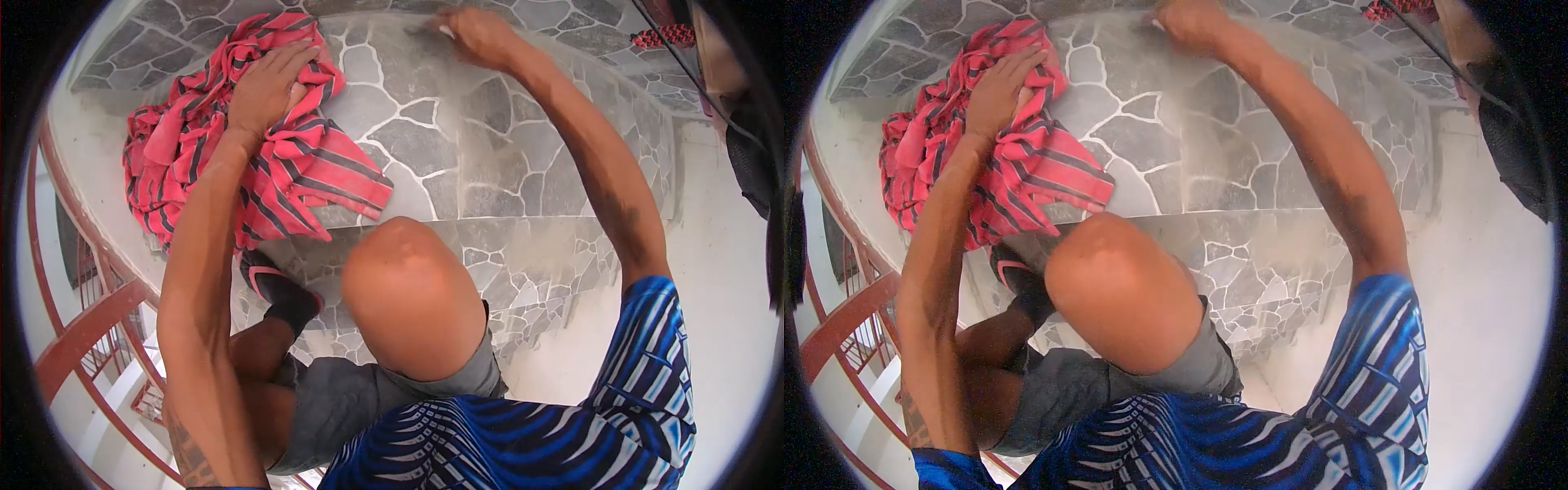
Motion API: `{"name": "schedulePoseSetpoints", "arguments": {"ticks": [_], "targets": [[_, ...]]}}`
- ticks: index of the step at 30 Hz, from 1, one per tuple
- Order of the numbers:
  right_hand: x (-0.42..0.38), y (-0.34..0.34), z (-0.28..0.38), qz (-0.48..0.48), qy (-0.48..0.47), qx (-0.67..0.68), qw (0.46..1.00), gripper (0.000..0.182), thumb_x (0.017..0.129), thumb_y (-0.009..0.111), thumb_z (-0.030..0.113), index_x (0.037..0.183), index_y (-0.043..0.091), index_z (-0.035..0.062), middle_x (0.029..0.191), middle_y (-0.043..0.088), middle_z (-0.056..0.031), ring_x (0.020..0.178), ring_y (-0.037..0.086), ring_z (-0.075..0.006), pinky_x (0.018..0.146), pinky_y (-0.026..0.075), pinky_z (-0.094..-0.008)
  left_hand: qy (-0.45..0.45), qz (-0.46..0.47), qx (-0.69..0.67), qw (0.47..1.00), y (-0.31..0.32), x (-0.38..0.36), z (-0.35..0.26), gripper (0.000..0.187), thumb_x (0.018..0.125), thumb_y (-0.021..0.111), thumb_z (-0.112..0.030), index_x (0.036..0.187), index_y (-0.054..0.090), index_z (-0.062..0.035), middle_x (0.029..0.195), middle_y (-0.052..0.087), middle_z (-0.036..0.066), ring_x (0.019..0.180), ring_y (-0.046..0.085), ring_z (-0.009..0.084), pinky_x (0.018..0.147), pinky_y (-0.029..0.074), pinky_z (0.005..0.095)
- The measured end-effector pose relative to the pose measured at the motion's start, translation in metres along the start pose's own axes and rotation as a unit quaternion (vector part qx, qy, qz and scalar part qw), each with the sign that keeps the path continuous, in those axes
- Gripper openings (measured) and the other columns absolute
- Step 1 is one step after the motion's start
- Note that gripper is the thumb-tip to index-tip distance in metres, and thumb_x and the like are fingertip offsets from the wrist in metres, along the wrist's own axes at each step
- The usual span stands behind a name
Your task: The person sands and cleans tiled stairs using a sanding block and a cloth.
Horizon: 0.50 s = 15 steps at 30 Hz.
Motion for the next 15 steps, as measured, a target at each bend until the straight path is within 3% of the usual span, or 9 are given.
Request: {"name": "schedulePoseSetpoints", "arguments": {"ticks": [2,4,5,6,7,8,10,12,15], "targets": [[-0.038,0.023,0.016,-0.047,-0.059,0.005,0.997,0.062,0.076,0.062,-0.004,0.136,0.061,0.0134,0.134,0.062,-0.02,0.119,0.061,-0.0417,0.101,0.051,-0.0485,-0.004,0.005,-0.001,1.0,0.001,-0.001,-0.001,0.06,0.083,0.064,-0.02,0.143,0.054,-0.0184,0.145,0.058,0.001,0.129,0.057,0.0219,0.106,0.048,0.039],[-0.109,0.028,0.047,0.034,-0.053,0.052,0.997,0.07,0.072,0.069,-0.002,0.139,0.06,0.016,0.139,0.06,-0.0161,0.123,0.06,-0.039,0.104,0.05,-0.0464,-0.011,0.007,-0.002,1.0,-0.001,0.0,0.0,0.06,0.084,0.063,-0.02,0.143,0.054,-0.0183,0.145,0.058,0.0,0.129,0.057,0.022,0.106,0.048,0.0389],[-0.146,0.053,0.053,-0.026,-0.117,0.042,0.992,0.079,0.068,0.074,0.001,0.143,0.057,0.02,0.143,0.058,-0.0121,0.127,0.058,-0.035,0.106,0.048,-0.0463,-0.015,0.009,-0.005,1.0,-0.001,0.0,-0.001,0.06,0.084,0.063,-0.02,0.143,0.054,-0.0182,0.146,0.057,0.0,0.129,0.057,0.0221,0.106,0.048,0.0389],[-0.186,0.047,0.07,-0.028,-0.142,0.069,0.987,0.07,0.072,0.072,0.005,0.139,0.059,0.0207,0.136,0.061,-0.0077,0.115,0.063,-0.0315,0.098,0.05,-0.049,-0.018,0.011,-0.008,1.0,-0.002,0.0,-0.001,0.06,0.084,0.063,-0.02,0.143,0.054,-0.0181,0.146,0.057,0.001,0.13,0.057,0.0223,0.106,0.048,0.0389],[-0.224,0.052,0.082,-0.01,-0.152,0.036,0.988,0.068,0.074,0.073,0.009,0.139,0.058,0.0204,0.139,0.058,-0.0061,0.114,0.063,-0.0296,0.101,0.048,-0.0482,-0.013,0.005,-0.008,1.0,-0.002,0.001,-0.001,0.06,0.084,0.063,-0.02,0.143,0.054,-0.0181,0.146,0.057,0.001,0.129,0.057,0.0225,0.106,0.048,0.0391],[-0.258,0.061,0.085,0.031,-0.137,0.078,0.987,0.061,0.076,0.072,0.009,0.135,0.061,0.0196,0.134,0.062,-0.005,0.113,0.063,-0.0294,0.103,0.046,-0.0484,-0.007,0.0,-0.008,1.0,-0.002,0.0,0.0,0.06,0.083,0.063,-0.02,0.143,0.054,-0.0181,0.146,0.057,0.001,0.129,0.057,0.0227,0.105,0.048,0.0394],[-0.316,0.098,0.087,0.212,-0.12,0.111,0.963,0.05,0.078,0.069,0.005,0.127,0.067,0.0163,0.121,0.069,-0.0061,0.115,0.064,-0.028,0.105,0.046,-0.0477,-0.005,-0.002,-0.012,1.0,-0.002,0.0,-0.001,0.061,0.083,0.064,-0.021,0.143,0.055,-0.0179,0.146,0.057,0.001,0.129,0.057,0.0231,0.104,0.049,0.0399],[-0.325,0.086,0.065,0.239,-0.083,0.147,0.956,0.061,0.07,0.066,0.002,0.13,0.065,0.0159,0.119,0.069,-0.01,0.114,0.064,-0.0315,0.101,0.049,-0.0472,-0.013,0.0,-0.015,1.0,-0.005,0.0,-0.003,0.061,0.082,0.064,-0.021,0.143,0.055,-0.0177,0.145,0.058,0.002,0.128,0.057,0.0235,0.104,0.049,0.0404],[-0.272,0.004,0.028,0.03,-0.029,0.152,0.988,0.067,0.068,0.066,-0.009,0.131,0.064,0.0131,0.127,0.067,-0.0155,0.118,0.062,-0.0369,0.104,0.048,-0.0463,-0.013,0.004,-0.018,1.0,-0.007,0.001,-0.003,0.061,0.082,0.064,-0.022,0.142,0.055,-0.0174,0.145,0.058,0.002,0.128,0.057,0.0238,0.103,0.05,0.0413]]}}
Point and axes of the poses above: each hand's wrist, its own x-axis towards the middle knuckle, its own y-axis out of the palm, z = x × y, the point moved 10 cm from there along x, towards the middle knuckle
